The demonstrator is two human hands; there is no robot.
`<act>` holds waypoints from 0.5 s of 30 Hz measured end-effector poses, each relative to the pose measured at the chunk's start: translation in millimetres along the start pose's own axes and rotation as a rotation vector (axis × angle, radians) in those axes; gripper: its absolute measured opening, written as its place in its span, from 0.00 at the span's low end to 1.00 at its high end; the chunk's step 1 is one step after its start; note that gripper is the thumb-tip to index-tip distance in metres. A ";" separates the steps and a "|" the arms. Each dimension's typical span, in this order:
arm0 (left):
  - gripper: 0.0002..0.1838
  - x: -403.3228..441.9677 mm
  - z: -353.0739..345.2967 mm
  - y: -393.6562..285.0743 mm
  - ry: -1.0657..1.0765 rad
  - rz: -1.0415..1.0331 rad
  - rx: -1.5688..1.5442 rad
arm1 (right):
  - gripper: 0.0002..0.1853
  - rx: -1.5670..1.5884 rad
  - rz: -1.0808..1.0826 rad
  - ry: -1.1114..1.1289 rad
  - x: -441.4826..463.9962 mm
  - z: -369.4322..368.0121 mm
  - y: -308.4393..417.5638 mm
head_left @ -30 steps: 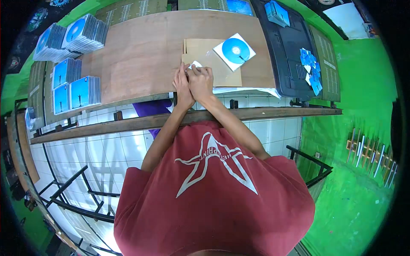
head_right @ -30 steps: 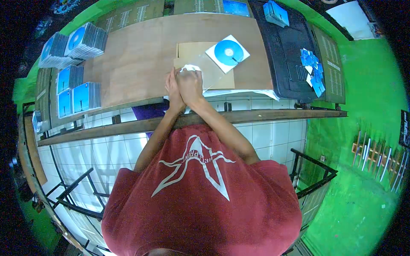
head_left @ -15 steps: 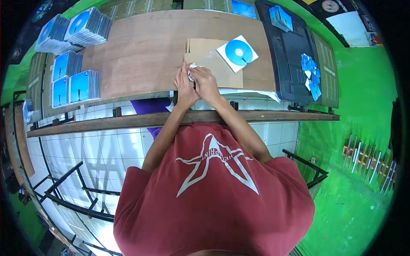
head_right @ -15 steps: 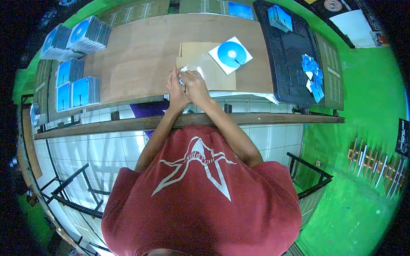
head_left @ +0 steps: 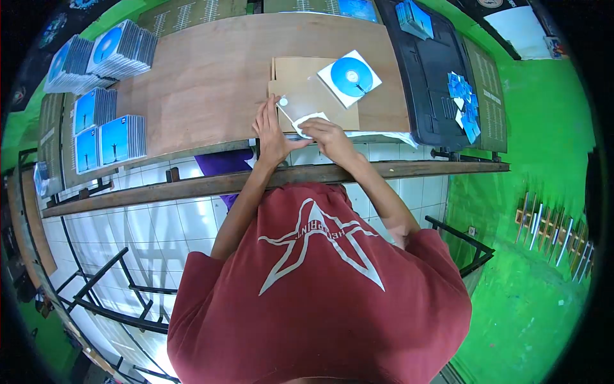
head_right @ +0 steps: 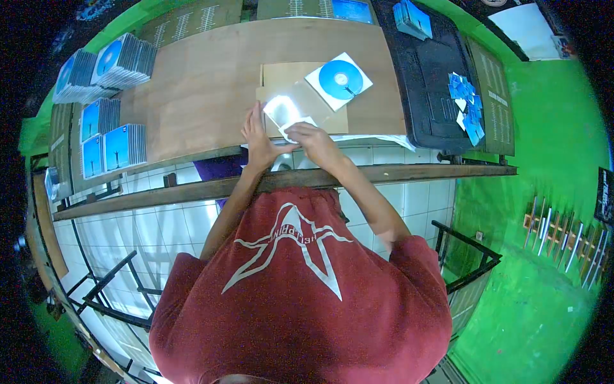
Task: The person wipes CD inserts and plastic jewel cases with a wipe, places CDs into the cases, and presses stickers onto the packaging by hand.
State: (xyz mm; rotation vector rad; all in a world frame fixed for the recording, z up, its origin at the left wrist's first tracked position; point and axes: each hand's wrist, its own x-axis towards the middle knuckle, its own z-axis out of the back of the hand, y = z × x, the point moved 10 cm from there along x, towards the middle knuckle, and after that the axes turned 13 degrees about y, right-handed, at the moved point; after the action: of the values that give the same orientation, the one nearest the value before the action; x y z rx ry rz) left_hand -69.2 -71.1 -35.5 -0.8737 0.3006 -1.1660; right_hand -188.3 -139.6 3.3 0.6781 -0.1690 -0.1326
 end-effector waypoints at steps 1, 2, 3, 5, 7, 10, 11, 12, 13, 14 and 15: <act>0.79 -0.3 -1.3 0.2 0.004 0.000 0.000 | 0.20 -0.044 0.017 -0.017 5.1 -0.7 0.6; 0.79 -0.1 -2.5 2.1 0.012 0.000 0.010 | 0.21 -0.089 0.036 -0.037 12.0 -1.8 0.1; 0.78 0.1 -3.8 3.8 0.022 -0.002 0.020 | 0.21 -0.087 0.031 -0.042 21.4 -3.4 -6.5; 0.78 0.0 -2.5 1.7 0.023 -0.009 0.020 | 0.21 -0.140 0.007 -0.080 38.4 -2.4 -21.4; 0.78 0.4 -2.2 -1.7 0.021 -0.013 0.020 | 0.19 -0.155 0.002 -0.115 49.9 -0.8 -24.8; 0.76 3.3 0.7 -3.3 0.017 -0.020 0.037 | 0.18 -0.156 -0.026 -0.128 39.7 -1.9 -15.9; 0.76 2.5 -1.5 -0.4 0.034 0.002 0.046 | 0.17 -0.141 -0.052 -0.098 29.7 -7.3 -12.1; 0.75 2.0 -4.3 2.4 0.053 0.023 0.054 | 0.17 -0.140 -0.058 -0.101 18.7 -9.1 -6.8; 0.75 1.7 -6.2 4.3 0.058 0.020 0.052 | 0.18 -0.133 -0.071 -0.106 6.8 -10.2 -2.9; 0.75 1.3 -7.9 6.0 0.064 0.021 0.058 | 0.19 -0.128 -0.084 -0.110 -2.1 -9.0 0.6; 0.75 0.7 -10.4 7.0 0.070 0.021 0.063 | 0.20 -0.129 -0.105 -0.087 -6.9 -9.0 0.7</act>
State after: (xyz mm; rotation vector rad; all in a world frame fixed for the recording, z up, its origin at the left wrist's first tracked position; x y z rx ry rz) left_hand -70.7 -75.5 -47.2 -0.7739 0.3278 -1.1821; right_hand -193.3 -132.3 -3.9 0.5526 -0.2066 -0.2718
